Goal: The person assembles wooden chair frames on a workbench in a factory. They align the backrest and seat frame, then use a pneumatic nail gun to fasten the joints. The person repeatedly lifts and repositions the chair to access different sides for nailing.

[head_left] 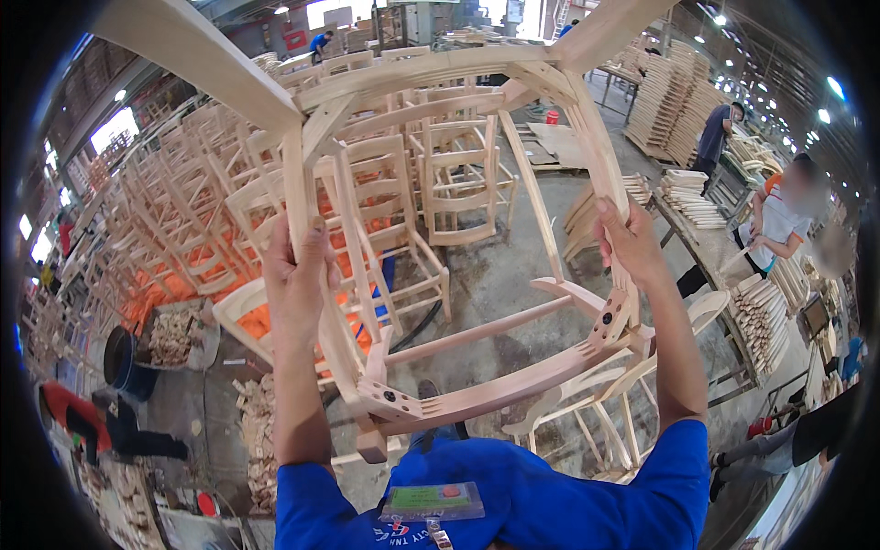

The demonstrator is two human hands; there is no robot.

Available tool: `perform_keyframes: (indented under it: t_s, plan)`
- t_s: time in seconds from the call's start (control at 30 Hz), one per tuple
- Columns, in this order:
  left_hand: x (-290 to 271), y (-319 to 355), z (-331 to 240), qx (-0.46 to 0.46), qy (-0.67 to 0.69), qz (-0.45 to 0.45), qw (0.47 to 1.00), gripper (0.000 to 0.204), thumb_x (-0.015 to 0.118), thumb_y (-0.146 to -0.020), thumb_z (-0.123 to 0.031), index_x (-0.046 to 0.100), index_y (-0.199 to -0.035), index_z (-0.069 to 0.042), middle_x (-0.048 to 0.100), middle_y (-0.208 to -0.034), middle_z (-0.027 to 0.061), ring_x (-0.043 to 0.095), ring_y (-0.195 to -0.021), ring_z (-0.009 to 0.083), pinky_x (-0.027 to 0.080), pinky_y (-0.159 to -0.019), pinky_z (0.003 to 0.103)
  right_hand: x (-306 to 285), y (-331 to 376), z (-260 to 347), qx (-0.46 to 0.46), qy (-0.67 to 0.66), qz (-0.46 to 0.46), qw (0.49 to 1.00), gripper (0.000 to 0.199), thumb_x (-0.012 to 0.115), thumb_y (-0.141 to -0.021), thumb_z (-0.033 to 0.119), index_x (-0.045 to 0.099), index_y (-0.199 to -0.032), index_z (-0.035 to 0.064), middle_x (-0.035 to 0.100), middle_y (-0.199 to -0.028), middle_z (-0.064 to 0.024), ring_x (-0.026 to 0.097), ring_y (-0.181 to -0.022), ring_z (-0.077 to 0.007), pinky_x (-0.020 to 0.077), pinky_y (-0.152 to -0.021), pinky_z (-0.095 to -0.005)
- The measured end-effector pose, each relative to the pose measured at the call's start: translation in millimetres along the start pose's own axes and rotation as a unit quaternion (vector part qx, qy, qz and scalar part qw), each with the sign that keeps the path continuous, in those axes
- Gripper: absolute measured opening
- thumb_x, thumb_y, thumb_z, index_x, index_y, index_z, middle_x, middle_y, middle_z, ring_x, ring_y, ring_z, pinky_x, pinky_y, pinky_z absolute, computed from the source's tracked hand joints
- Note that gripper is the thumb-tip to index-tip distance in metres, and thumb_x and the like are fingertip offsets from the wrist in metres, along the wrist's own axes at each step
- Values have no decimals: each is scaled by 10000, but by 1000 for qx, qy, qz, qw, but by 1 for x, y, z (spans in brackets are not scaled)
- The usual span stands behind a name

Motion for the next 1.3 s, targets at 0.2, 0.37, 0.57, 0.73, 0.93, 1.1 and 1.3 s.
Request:
perform_keyframes:
  t_s: [0.2, 0.37, 0.57, 0.73, 0.93, 1.1, 1.3]
  plan:
    - [47, -95, 115, -38, 20, 38, 998, 175, 604, -1099, -235, 569, -1153, -73, 555, -742, -5, 532, -529, 69, 425, -448, 231, -11, -87, -42, 37, 64, -35, 997, 373, 623, -1086, 395, 578, -1192, 41, 571, -738, -4, 533, -513, -78, 445, -427, -257]
    - [85, -172, 209, -99, 42, 49, 993, 265, 672, -1058, -238, 566, -1214, -52, 552, -739, -5, 537, -511, 76, 439, -445, 230, -6, -148, -79, 71, 118, -63, 989, 376, 665, -1063, 378, 595, -1217, 42, 570, -723, 3, 523, -499, -64, 439, -422, -247]
    - [131, -228, 326, -151, -30, 52, 987, 436, 738, -970, -198, 589, -1329, 2, 659, -847, 42, 594, -633, 99, 508, -569, 297, -8, -215, -140, 155, 141, -73, 975, 392, 702, -1035, 388, 612, -1238, 65, 537, -687, 31, 489, -480, -52, 413, -407, -242]
    - [176, -249, 436, -253, -31, 61, 965, 450, 690, -955, -162, 592, -1365, -2, 679, -900, 84, 635, -675, 119, 535, -611, 316, -16, -273, -249, 183, 151, -39, 971, 366, 696, -1035, 369, 634, -1228, 64, 536, -678, 46, 490, -476, -62, 415, -405, -251]
    - [241, -265, 587, -257, -170, 38, 951, 413, 663, -915, -192, 650, -1285, -7, 732, -1003, 220, 719, -917, 395, 560, -819, 473, -35, -368, -436, 162, 220, 8, 962, 246, 722, -1007, 298, 663, -1072, 68, 606, -709, -7, 549, -534, -120, 472, -479, -309]
    - [258, -272, 692, -308, -270, 30, 912, 375, 645, -940, -228, 639, -1249, -16, 724, -1047, 283, 698, -1014, 483, 551, -869, 524, 8, -436, -574, 95, 214, 41, 971, 264, 720, -991, 243, 696, -1156, 38, 685, -772, -113, 641, -693, -226, 532, -683, -394]
    - [287, -278, 775, -326, -449, 63, 829, 418, 629, -985, -292, 601, -1336, -66, 725, -1039, 288, 691, -1012, 506, 552, -867, 573, 44, -476, -700, 209, 178, 150, 950, 355, 732, -975, 267, 693, -1265, 66, 743, -910, -224, 750, -867, -409, 575, -758, -447]
Point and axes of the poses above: each hand's wrist, its own y-axis away from the middle knuckle, its own x-axis out of the palm, z = x × y, the point moved 2 cm from there along -y, towards the middle knuckle
